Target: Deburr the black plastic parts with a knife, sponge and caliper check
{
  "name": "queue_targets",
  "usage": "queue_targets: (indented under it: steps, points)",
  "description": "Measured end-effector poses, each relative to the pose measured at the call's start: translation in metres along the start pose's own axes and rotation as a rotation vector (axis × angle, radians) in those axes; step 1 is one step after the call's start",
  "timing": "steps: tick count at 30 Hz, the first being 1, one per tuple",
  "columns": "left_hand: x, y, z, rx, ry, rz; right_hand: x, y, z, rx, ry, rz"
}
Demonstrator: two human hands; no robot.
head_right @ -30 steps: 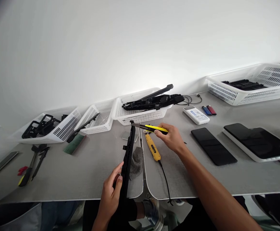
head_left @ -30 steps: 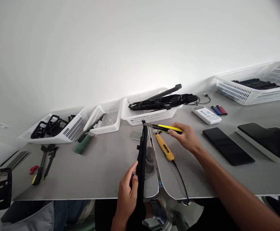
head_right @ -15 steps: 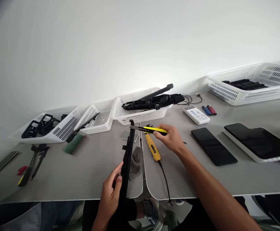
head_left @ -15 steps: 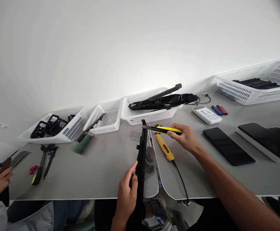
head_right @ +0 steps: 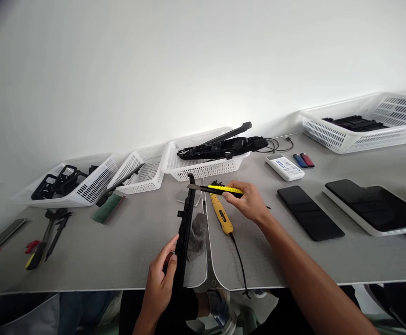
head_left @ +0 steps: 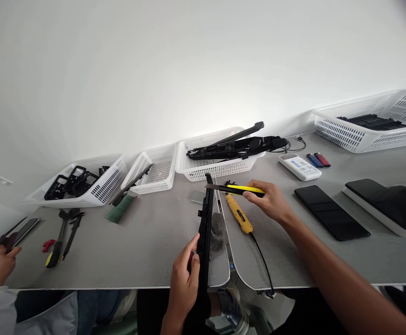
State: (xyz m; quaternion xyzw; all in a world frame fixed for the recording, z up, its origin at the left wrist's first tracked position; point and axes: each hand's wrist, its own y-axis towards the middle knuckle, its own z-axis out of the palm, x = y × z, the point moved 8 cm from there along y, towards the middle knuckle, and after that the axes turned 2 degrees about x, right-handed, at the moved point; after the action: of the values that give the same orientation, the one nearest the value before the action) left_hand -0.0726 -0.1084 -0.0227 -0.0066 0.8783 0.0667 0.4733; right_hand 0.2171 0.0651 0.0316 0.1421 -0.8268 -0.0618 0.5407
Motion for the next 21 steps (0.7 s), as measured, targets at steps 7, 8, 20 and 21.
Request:
queue_targets:
  steps: [7, 8, 20, 21]
  points:
    - [-0.0008, -0.0005, -0.0011, -0.01, 0.005, 0.005, 0.0033, -0.0003, 0.0015, 0.019, -0.001, -0.036]
    - [-0.0008, -0.0005, -0.0009, -0.01, 0.003, 0.007, 0.0034, -0.0003, 0.0028, 0.037, 0.0, -0.037]
    - [0.0015, -0.0007, -0.0008, -0.004, -0.03, -0.004, -0.0008, 0.0001, 0.0029, 0.041, -0.017, -0.018]
    - [0.001, -0.0006, -0.0007, -0.006, -0.026, -0.001, -0.0008, 0.0002, 0.002, 0.03, -0.017, -0.021]
